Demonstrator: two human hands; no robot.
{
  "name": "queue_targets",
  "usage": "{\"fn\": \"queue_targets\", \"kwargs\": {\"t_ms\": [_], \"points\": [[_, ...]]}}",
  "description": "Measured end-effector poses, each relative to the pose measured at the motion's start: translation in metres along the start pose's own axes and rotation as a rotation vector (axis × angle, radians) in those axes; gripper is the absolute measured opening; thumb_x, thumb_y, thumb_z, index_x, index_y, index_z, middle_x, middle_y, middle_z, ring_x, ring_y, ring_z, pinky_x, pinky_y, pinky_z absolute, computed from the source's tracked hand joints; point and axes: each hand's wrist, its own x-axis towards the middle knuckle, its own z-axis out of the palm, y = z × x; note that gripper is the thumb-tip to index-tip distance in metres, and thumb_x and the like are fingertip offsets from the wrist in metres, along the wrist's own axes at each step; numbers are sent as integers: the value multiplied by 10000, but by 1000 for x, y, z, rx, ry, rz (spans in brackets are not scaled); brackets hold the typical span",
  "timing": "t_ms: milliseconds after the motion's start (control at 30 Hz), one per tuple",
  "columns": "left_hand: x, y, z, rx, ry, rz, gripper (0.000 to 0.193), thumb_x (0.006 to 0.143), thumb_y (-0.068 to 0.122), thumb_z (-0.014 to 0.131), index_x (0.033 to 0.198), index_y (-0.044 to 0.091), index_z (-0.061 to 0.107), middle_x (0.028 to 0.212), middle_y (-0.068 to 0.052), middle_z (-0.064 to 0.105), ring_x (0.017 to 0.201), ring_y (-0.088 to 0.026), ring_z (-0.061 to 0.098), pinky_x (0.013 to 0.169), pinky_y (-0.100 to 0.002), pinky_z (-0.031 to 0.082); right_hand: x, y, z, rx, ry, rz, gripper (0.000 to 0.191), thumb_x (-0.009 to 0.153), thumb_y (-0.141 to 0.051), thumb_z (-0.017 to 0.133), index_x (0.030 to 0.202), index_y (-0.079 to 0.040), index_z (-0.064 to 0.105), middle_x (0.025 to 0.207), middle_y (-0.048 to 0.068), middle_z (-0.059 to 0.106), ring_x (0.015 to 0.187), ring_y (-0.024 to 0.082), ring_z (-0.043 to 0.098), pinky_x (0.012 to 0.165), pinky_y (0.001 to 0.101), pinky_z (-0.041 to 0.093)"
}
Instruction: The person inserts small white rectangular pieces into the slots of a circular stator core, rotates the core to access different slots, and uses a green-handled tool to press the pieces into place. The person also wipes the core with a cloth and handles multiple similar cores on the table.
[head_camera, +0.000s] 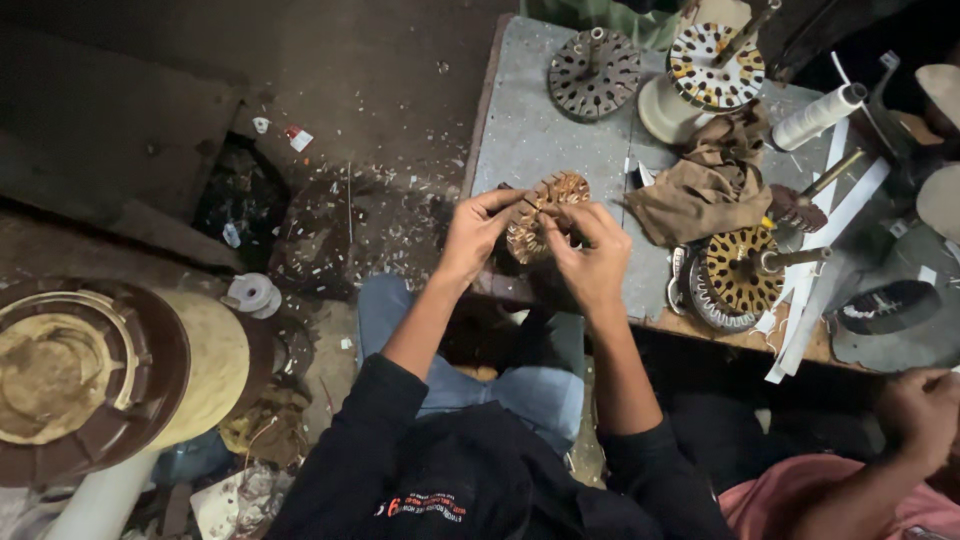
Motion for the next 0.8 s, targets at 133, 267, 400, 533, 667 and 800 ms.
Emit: {"fn": "queue_targets", "kwargs": {"t_ms": [133, 267, 400, 533, 667, 800], "points": [[0, -2, -3, -3, -2, -12, 229, 998, 15, 661, 1201, -75, 713, 1091, -75, 754, 979, -115, 685, 897, -257, 557, 2, -3, 1, -49, 7, -71, 211, 843, -32, 819, 1039, -11, 743, 971, 119, 726, 852, 214, 720, 778, 313, 564], [0, -5, -1, 26, 2, 7, 200, 1009, 9, 660, 1184, -73, 712, 1090, -75, 749, 990, -114, 680, 907, -253, 546, 1, -8, 1, -70, -14, 34, 159, 859, -53, 795, 996, 0, 735, 938, 124, 719, 800, 219, 700, 734, 318, 546], [-4, -1, 7, 98, 299, -60, 251, 1077, 58, 621, 1288, -77, 637, 1152, -172, 725, 913, -236, 624, 726, -378, 450, -6, -12, -2, -5, 44, -8, 153, 926, -93, 761, 1037, 7, 725, 997, 141, 711, 863, 235, 691, 783, 326, 545], [-7, 11, 11, 40, 415, 273, 515, 1014, 152, 645, 1470, 119, 408, 1491, -83, 512, 1375, -166, 517, 1121, -365, 506, -19, -6, -26, -54, 91, 67, 171, 1055, -47, 609, 1188, -19, 712, 1081, 139, 645, 1005, 243, 637, 914, 338, 505], [-37, 21, 11, 150, 193, 103, 560, 991, 191, 670, 1500, 46, 487, 1514, -178, 523, 1401, -252, 514, 1154, -401, 486, -34, 9, -49, -81, 13, 209, 327, 1073, -24, 507, 1368, -58, 643, 1079, 119, 574, 976, 214, 580, 907, 311, 466], [-52, 20, 17, 267, 43, 37, 670, 871, 75, 812, 1457, 0, 496, 1354, -146, 630, 1238, -208, 619, 1053, -355, 528, -44, 18, -49, -201, 11, 103, 448, 1017, 39, 581, 1445, -86, 629, 1031, 139, 585, 938, 235, 570, 875, 328, 474]]}}
